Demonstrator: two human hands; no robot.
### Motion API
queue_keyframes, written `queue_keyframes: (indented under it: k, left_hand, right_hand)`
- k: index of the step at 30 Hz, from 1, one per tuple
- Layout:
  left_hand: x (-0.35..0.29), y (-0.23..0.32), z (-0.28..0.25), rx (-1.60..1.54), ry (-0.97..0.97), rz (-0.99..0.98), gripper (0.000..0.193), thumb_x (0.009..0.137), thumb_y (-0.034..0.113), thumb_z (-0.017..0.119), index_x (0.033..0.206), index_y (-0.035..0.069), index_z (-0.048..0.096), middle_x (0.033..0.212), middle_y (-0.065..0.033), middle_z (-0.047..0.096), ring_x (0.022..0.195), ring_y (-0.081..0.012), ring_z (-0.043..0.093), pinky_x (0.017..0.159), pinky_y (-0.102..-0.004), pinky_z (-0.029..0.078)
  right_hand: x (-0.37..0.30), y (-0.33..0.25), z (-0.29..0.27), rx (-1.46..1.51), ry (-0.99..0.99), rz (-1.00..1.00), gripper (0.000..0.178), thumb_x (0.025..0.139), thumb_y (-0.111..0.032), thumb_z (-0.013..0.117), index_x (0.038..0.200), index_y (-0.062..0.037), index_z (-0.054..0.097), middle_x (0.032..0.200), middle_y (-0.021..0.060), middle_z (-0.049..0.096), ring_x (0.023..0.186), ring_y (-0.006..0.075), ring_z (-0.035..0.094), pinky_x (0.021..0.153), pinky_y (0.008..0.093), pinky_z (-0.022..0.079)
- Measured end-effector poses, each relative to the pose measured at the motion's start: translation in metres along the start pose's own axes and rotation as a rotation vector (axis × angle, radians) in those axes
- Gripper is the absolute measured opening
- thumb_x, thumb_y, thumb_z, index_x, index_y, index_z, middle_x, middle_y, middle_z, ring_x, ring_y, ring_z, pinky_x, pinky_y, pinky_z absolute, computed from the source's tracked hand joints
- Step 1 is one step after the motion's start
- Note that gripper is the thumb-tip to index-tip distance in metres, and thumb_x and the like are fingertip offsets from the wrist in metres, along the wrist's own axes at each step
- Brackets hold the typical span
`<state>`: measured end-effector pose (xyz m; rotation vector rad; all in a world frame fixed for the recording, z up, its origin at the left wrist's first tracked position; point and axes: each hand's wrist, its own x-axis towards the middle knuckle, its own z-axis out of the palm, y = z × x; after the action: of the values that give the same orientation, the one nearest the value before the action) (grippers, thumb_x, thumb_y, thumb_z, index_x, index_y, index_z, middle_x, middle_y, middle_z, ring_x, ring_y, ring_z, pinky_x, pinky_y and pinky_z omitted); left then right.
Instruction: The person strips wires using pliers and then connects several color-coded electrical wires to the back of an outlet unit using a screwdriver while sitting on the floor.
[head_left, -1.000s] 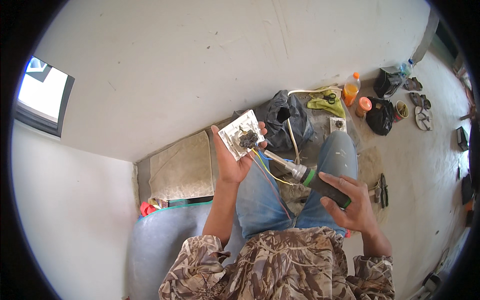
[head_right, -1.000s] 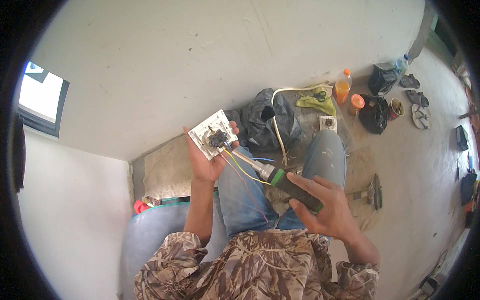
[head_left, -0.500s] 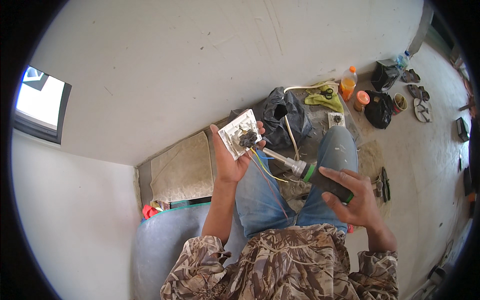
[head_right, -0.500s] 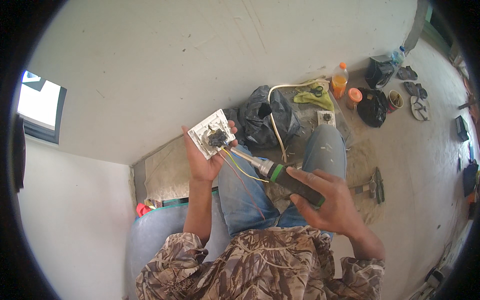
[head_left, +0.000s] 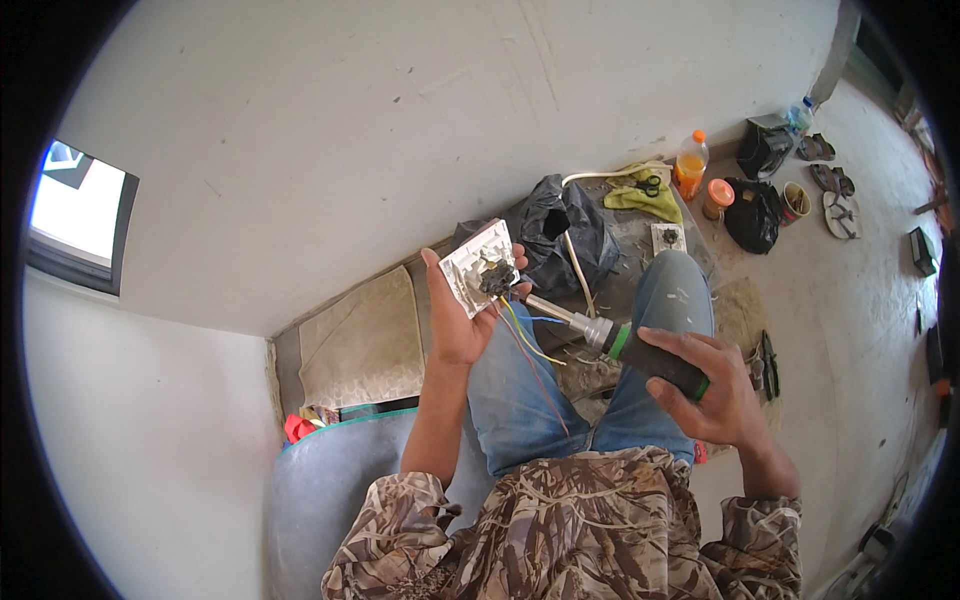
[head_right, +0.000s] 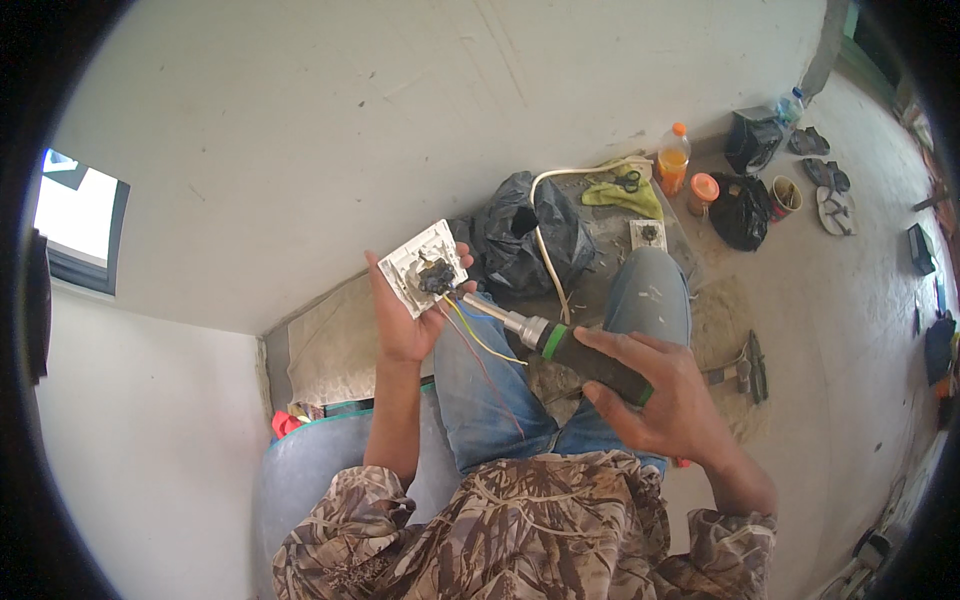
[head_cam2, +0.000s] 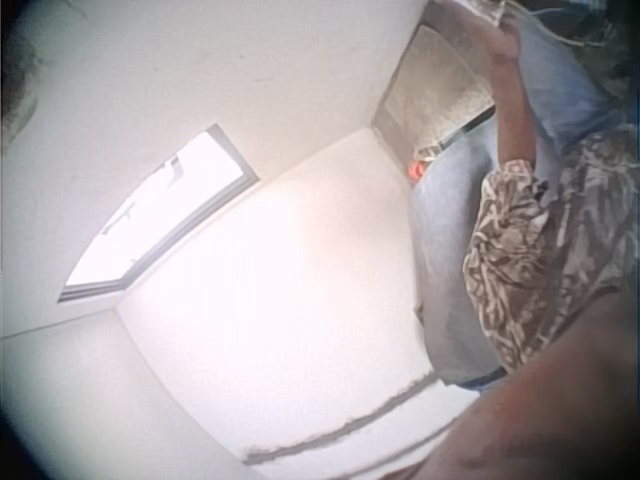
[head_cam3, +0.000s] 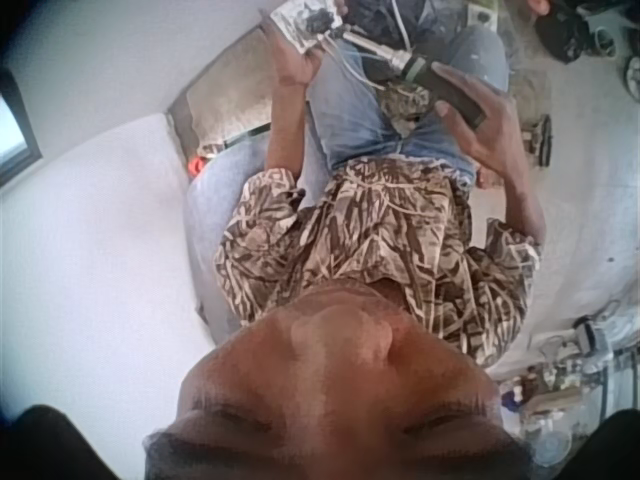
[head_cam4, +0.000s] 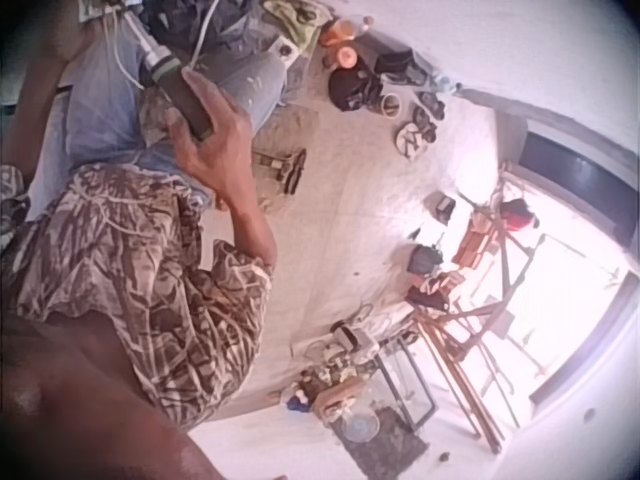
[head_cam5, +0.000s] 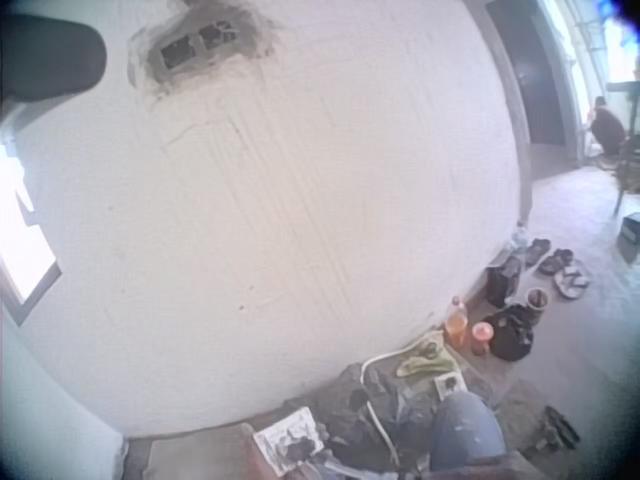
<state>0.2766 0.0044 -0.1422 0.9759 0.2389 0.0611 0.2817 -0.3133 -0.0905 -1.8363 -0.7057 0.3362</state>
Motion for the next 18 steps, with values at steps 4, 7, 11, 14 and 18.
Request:
queue_keyframes:
  k: [4, 7, 11, 14, 18]
  left_hand:
    - [0.001, 0.001, 0.005, 0.257, -0.03, 0.086, 0.09, 0.096, 0.073, 0.016, 0.146, 0.003, 0.04, 0.124, -0.0168, 0.062, 0.11, -0.0257, 0.062, 0.086, -0.0435, 0.055]
    - [0.0, 0.003, 0.004, 0.399, -0.064, 0.11, 0.089, 0.095, 0.073, 0.017, 0.149, 0.006, 0.037, 0.126, -0.0129, 0.06, 0.112, -0.0211, 0.06, 0.088, -0.0395, 0.054]
    - [0.002, 0.006, 0.003, 0.446, -0.111, 0.061, 0.085, 0.096, 0.073, 0.02, 0.149, 0.009, 0.038, 0.127, -0.0091, 0.059, 0.113, -0.0171, 0.058, 0.092, -0.0339, 0.051]
    - [0.003, 0.009, 0.002, 0.426, -0.096, 0.031, 0.082, 0.099, 0.068, 0.019, 0.15, 0.006, 0.036, 0.125, -0.014, 0.061, 0.112, -0.0223, 0.061, 0.094, -0.0382, 0.052]
    - [0.005, 0.01, 0.002, 0.416, -0.091, 0.0, 0.075, 0.102, 0.06, 0.017, 0.148, 0.004, 0.037, 0.124, -0.0184, 0.062, 0.113, -0.0273, 0.062, 0.096, -0.0418, 0.052]
  right_hand:
    - [0.002, 0.014, 0.005, -0.004, 0.033, -0.061, 0.049, 0.079, -0.014, 0.073, 0.124, -0.0016, 0.057, 0.084, 0.0149, 0.063, 0.074, 0.0256, 0.062, 0.07, 0.0354, 0.048]
    - [0.004, 0.003, -0.005, 0.075, -0.096, 0.129, 0.046, 0.078, -0.008, 0.071, 0.12, -0.0028, 0.054, 0.091, 0.0179, 0.066, 0.088, 0.0322, 0.068, 0.078, 0.0374, 0.051]
    - [0.004, 0.008, -0.008, 0.135, -0.169, 0.18, 0.043, 0.08, -0.007, 0.07, 0.119, -0.0026, 0.053, 0.092, 0.0166, 0.067, 0.086, 0.0313, 0.069, 0.076, 0.0371, 0.051]
    - [0.005, 0.011, -0.006, 0.079, -0.138, 0.063, 0.042, 0.081, -0.006, 0.07, 0.12, -0.0012, 0.055, 0.094, 0.0171, 0.067, 0.086, 0.0311, 0.069, 0.075, 0.0372, 0.051]
    - [0.004, 0.022, -0.004, 0.09, -0.084, -0.032, 0.044, 0.084, -0.014, 0.072, 0.122, 0.0005, 0.056, 0.088, 0.012, 0.065, 0.071, 0.0175, 0.062, 0.068, 0.032, 0.047]
